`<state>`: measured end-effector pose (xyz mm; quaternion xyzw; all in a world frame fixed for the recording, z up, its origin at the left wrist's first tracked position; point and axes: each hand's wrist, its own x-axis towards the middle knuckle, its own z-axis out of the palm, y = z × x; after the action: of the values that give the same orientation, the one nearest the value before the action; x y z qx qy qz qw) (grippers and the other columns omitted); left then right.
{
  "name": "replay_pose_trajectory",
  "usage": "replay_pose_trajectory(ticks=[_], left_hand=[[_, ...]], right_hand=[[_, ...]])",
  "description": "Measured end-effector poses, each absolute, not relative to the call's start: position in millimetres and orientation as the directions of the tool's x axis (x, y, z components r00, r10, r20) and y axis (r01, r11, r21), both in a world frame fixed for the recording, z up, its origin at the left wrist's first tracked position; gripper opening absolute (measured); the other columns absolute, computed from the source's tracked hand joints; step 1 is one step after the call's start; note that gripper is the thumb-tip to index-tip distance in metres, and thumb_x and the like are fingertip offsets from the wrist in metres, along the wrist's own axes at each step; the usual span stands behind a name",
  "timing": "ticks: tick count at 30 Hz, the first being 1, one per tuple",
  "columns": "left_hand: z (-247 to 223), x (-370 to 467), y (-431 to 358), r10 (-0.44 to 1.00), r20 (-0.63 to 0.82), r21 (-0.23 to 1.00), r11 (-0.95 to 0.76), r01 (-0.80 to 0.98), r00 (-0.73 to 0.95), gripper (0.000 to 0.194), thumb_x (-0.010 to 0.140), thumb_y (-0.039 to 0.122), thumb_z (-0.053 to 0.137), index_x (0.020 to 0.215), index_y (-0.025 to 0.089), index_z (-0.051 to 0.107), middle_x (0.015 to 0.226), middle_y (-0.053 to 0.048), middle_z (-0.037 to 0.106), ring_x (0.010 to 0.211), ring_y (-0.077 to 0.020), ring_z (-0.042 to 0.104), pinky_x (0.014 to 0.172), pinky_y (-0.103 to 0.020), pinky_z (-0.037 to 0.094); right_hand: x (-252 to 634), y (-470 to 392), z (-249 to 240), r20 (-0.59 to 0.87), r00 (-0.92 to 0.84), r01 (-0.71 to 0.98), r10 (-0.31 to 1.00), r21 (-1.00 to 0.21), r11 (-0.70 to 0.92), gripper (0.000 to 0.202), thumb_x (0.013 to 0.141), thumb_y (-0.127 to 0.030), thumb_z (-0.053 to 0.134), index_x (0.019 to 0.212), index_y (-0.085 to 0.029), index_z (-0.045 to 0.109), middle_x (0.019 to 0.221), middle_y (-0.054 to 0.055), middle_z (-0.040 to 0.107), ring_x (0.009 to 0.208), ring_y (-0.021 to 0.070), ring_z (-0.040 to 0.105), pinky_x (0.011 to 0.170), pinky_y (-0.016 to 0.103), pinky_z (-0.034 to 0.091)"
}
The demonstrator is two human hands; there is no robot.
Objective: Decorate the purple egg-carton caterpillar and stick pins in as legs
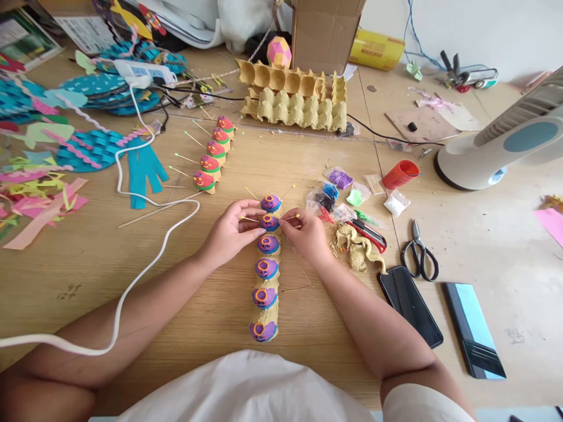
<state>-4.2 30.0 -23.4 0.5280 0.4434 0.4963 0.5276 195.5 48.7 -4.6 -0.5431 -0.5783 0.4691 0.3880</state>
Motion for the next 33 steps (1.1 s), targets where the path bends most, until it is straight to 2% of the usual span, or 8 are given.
replay_pose_trajectory(ticks=[9,24,28,33], left_hand=[[-27,-4,30,0.991,0.071,0.997,-0.074,0.020,0.114,0.055,0.078,0.013,0.079,0.128,0.023,0.057,0.124,-0.010,0.071,0.111,-0.0208,0.072,0.096,-0.036,0.059],[-28,-5,30,0.987,0.093,0.994,-0.100,0.050,0.130,0.053,0.080,0.014,0.077,0.128,0.023,0.057,0.126,-0.010,0.071,0.115,-0.0214,0.071,0.095,-0.035,0.058],[-27,-5,29,0.988,0.081,0.994,-0.090,0.066,0.132,0.051,0.081,0.014,0.076,0.128,0.022,0.057,0.124,-0.009,0.071,0.113,-0.0209,0.071,0.096,-0.035,0.058],[-26,-5,29,0.988,0.078,0.993,-0.089,0.076,0.134,0.049,0.081,0.015,0.076,0.126,0.023,0.057,0.124,-0.008,0.072,0.112,-0.0209,0.071,0.095,-0.036,0.058]], right_hand=[[199,53,-3,-0.072,-0.131,0.307,0.989,-0.951,-0.029,0.016,0.079,-0.036,0.077,0.078,-0.022,0.072,0.069,0.002,0.072,0.055,0.0134,0.055,0.051,0.027,0.039],[201,53,4,-0.132,-0.164,0.384,0.978,-0.922,-0.060,0.019,0.081,-0.038,0.076,0.076,-0.019,0.072,0.059,-0.001,0.062,0.051,0.0114,0.048,0.050,0.027,0.034],[201,52,7,-0.109,-0.172,0.424,0.979,-0.905,-0.027,0.015,0.082,-0.033,0.074,0.077,-0.019,0.073,0.063,0.000,0.066,0.055,0.0118,0.053,0.053,0.027,0.039],[201,51,5,-0.031,-0.180,0.443,0.983,-0.895,0.053,0.008,0.084,-0.025,0.071,0.080,-0.019,0.073,0.079,0.003,0.075,0.065,0.0148,0.064,0.061,0.028,0.048]])
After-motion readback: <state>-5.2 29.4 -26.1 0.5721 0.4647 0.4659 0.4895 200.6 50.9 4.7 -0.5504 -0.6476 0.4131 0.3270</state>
